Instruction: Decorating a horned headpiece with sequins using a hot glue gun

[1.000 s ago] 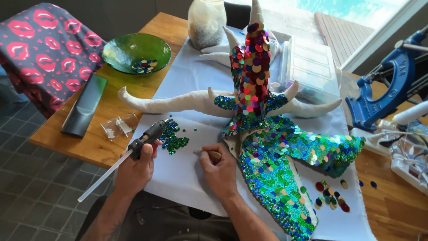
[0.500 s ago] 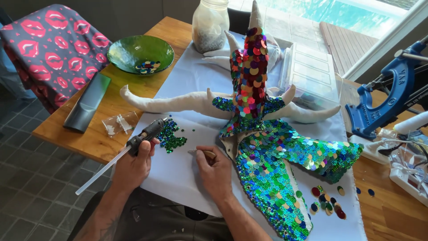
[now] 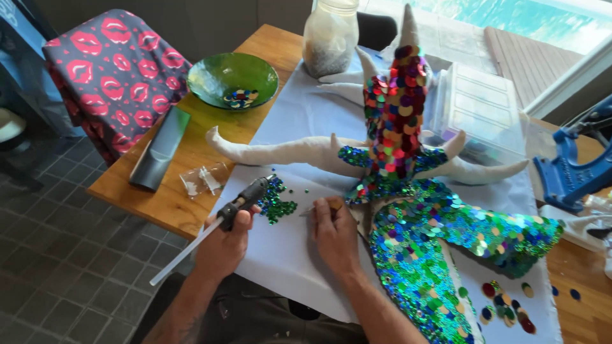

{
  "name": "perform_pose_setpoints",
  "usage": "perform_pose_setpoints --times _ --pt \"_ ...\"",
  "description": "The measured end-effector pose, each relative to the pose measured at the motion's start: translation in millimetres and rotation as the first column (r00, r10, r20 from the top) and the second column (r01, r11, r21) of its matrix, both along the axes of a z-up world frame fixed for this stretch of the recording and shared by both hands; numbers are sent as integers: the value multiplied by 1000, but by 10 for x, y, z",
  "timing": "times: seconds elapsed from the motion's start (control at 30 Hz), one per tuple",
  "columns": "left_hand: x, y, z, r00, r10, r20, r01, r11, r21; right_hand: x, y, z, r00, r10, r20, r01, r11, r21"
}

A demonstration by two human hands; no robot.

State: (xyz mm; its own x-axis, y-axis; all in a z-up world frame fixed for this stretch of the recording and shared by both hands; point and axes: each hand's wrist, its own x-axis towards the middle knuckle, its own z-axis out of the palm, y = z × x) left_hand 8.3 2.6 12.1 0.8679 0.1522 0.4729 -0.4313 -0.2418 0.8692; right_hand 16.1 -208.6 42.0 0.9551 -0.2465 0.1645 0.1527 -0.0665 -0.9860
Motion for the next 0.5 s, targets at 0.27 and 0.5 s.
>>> perform_pose_setpoints --times 0.27,0.5 --pt "-54 -8 -66 999 -35 -1 35 998 -48 114 84 -87 994 33 100 -21 993 -118" --pt "-76 37 119 973 -172 -155 157 982 -107 87 96 -16 996 52 68 -18 904 -428"
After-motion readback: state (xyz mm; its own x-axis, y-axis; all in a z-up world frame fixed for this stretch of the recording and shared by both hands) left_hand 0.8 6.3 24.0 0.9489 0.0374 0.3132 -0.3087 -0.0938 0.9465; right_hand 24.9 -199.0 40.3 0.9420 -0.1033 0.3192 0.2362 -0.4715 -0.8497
